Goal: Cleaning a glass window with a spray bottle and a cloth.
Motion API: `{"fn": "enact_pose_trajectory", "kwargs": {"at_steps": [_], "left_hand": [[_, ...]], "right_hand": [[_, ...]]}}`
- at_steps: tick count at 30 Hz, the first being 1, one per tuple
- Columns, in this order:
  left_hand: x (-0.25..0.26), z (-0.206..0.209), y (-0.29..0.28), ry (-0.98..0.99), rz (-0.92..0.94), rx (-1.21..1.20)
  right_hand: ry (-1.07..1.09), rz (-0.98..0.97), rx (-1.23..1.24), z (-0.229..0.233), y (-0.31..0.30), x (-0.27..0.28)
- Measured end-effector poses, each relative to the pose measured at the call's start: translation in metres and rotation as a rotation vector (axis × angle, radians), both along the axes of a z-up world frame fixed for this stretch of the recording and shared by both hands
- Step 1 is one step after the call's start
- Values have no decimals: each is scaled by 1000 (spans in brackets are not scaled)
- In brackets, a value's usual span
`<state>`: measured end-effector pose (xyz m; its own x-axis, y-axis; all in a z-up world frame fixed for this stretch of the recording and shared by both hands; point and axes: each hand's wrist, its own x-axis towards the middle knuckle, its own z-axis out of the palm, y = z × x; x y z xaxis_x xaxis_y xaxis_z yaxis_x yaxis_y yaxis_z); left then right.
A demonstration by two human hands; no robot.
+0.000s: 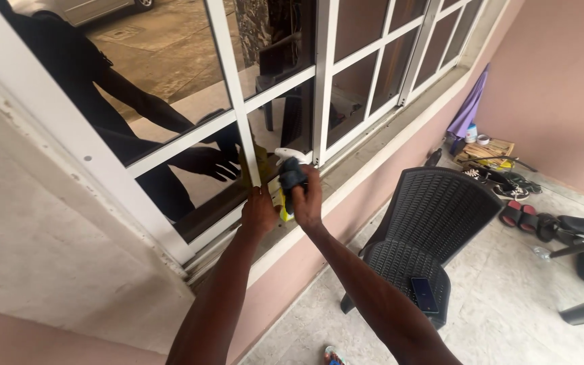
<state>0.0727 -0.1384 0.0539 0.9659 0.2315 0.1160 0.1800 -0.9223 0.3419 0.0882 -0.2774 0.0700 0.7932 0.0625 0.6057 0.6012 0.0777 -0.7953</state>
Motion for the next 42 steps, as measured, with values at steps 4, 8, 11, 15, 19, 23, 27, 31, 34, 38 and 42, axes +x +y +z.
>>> {"fn": "enact_pose_trajectory", "kwargs": {"at_steps": [4,8,11,15,19,23,27,31,34,38,42], "left_hand": [[11,5,-17,38,19,-87],[31,-6,-22,-99,-11,-198],[45,-11,-25,-150,12,-272],[58,-11,-29,-51,45,-365],[58,-20,-29,-27,72,-341],[62,-35,-24,-68,99,-414],[44,-25,-22,-102,104,-476],[14,-9,-14,-117,114,-484],[-8,-7,1,-125,109,-514],[-44,-4,22,-200,82,-438],[-82,4,40,-204,103,-424]], "right_hand": [[188,0,165,-32,-20,33],[93,-40,209,-52,-37,57],[217,-46,147,-55,-38,69],[317,-1,-4,-87,-37,102],[250,83,-9,-94,-30,112],[342,106,-76,-93,-29,116],[375,144,-127,-96,-27,113],[340,194,-116,-89,-18,89],[313,232,-108,-77,-9,58],[154,312,-70,-55,7,12],[41,349,-51,-61,28,-16]]}}
